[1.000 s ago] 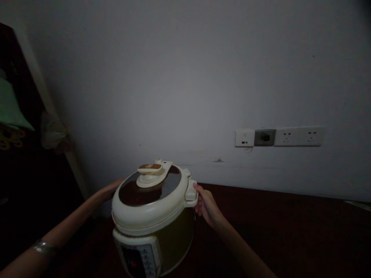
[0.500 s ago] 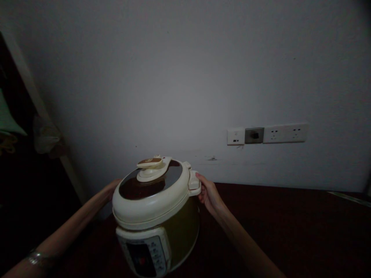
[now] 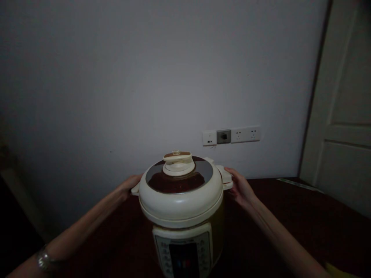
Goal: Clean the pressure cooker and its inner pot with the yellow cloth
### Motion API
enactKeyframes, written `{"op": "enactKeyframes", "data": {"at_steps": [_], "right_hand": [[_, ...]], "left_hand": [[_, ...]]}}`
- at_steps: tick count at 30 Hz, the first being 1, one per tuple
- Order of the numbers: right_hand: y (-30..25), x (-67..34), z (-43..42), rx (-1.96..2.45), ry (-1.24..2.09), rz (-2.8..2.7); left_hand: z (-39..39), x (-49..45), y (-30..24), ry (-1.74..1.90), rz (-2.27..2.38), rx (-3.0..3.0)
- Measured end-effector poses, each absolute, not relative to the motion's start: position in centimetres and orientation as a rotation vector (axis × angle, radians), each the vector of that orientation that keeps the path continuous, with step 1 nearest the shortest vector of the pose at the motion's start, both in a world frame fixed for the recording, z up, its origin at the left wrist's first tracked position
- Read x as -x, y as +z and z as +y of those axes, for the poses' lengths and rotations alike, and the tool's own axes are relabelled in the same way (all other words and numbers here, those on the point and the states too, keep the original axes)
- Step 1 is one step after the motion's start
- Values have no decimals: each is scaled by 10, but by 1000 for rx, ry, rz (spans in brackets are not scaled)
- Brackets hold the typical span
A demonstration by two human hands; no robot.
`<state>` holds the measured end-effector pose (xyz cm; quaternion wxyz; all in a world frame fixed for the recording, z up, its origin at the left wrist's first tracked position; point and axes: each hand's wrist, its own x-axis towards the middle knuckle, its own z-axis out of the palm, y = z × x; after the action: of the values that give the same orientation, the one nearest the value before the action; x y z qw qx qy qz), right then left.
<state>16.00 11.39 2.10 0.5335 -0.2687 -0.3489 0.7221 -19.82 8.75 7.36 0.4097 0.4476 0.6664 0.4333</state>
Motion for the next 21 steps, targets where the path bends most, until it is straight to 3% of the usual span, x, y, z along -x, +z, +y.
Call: {"op": "enactKeyframes", "data": {"at_steps": [10,21], "right_hand": [[-2,-235,130,608,1726,-801],[-21,-253,158,663,1715,-729]], "left_hand": [[109,136,45,1046,1495,-1199],[134,112,19,1116,1440,-1168]]}}
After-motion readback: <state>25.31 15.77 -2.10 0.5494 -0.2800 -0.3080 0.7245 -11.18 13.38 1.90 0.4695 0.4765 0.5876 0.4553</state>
